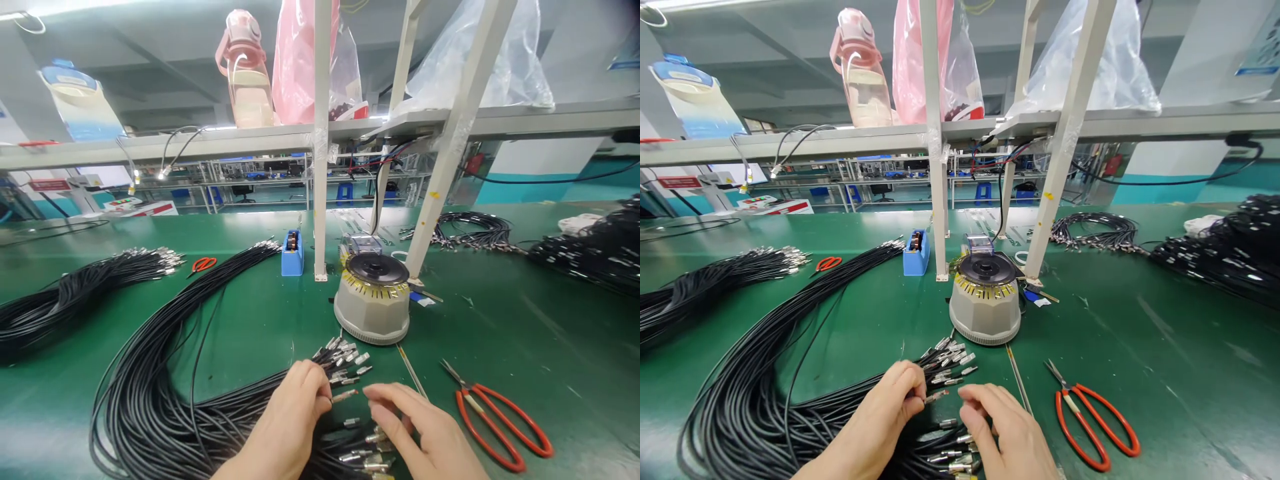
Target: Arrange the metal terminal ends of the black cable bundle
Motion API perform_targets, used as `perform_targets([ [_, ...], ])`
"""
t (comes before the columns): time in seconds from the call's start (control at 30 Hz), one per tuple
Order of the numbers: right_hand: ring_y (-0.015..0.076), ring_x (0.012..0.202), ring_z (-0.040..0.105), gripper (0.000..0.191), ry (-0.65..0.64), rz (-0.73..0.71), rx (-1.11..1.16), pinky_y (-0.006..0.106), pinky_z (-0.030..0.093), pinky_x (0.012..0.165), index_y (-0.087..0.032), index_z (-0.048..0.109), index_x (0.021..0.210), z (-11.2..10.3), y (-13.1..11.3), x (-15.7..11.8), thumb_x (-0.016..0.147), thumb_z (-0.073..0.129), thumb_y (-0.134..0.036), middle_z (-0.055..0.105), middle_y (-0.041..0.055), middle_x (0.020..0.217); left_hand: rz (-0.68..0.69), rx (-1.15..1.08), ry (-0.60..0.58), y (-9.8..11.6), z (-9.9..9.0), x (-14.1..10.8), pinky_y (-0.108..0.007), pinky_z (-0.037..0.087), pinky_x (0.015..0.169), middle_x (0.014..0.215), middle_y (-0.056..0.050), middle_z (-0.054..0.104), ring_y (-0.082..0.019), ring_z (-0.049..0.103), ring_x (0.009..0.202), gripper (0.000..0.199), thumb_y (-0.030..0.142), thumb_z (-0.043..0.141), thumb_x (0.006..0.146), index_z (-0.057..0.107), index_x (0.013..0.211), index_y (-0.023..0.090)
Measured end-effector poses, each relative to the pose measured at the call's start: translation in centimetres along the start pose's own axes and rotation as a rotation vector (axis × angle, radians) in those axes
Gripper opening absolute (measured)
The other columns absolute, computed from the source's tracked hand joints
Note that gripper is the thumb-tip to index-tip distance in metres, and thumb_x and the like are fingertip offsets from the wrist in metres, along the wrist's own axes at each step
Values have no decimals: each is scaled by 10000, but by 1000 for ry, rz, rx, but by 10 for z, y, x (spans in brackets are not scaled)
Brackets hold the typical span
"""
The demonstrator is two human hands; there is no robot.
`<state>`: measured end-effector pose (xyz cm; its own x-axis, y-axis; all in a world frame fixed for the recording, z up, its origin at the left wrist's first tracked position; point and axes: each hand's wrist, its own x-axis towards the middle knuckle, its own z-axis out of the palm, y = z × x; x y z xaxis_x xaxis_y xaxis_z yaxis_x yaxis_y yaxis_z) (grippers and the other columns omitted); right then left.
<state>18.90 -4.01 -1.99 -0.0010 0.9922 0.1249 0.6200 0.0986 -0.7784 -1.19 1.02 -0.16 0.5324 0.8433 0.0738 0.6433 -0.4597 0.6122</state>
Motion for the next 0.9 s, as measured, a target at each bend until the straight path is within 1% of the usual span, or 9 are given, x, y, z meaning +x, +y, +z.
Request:
perform_targets([
  [0.17,185,728,624,287,17,-59,68,237,451,644,-257,642,753,8,-23,15,937,484,-411,667,-1,777,-2,-197,-23,-5,-4,-5,-262,412,746,830,-2,570,-169,526,810,161,61,449,886,495,812,197],
  [0.23,180,691,598,333,33,-47,89,240,432,625,-249,610,694,11,-27,18,938,469,-428,636,-10,725,2,-379,-42,-4,-3,-3,-271,440,765,869,-21,611,-170,560,816,105,127,438,913,525,927,185],
  [0.33,172,633,585,368,31,-2,132,229,435,574,-238,607,643,15,-29,18,910,495,-466,619,-23,657,5,-576,-71,0,3,1,-231,469,629,834,-30,624,-145,570,675,221,237,487,909,587,1079,137],
  [0.4,175,594,583,383,27,22,153,228,446,540,-232,606,599,13,-27,18,878,529,-482,606,-28,603,-54,-559,-60,1,8,5,-197,410,497,690,-9,591,-118,515,536,212,257,524,882,680,902,115],
  [0.53,228,685,663,344,174,97,178,268,510,621,-240,679,697,-24,-14,30,819,556,-537,702,3,683,-51,-450,-12,0,13,8,-204,411,538,632,-20,599,-128,557,545,265,242,565,839,703,648,120],
  [0.6,268,797,683,359,355,175,176,324,523,710,-214,697,853,-56,-5,42,807,550,-538,745,59,804,5,-420,-20,-4,14,6,-213,431,594,665,-36,628,-149,591,613,266,244,560,845,716,663,130],
  [0.7,255,884,660,314,560,261,138,375,498,798,-187,661,1005,-97,6,67,866,534,-438,728,86,941,-60,-544,-96,-10,17,3,-198,421,532,677,-17,629,-128,580,542,191,255,555,848,703,836,135],
  [0.8,205,853,667,229,447,283,99,393,512,789,-177,665,1003,-110,10,93,924,577,-373,710,42,950,-140,-592,-114,-12,18,1,-200,418,540,661,1,605,-132,576,556,159,273,586,835,662,861,136],
  [0.9,168,772,679,251,278,263,79,354,548,706,-163,670,974,-102,9,112,955,561,-389,700,12,924,-165,-492,-104,-9,16,0,-208,430,585,665,3,591,-147,569,627,175,281,570,851,665,803,142],
])
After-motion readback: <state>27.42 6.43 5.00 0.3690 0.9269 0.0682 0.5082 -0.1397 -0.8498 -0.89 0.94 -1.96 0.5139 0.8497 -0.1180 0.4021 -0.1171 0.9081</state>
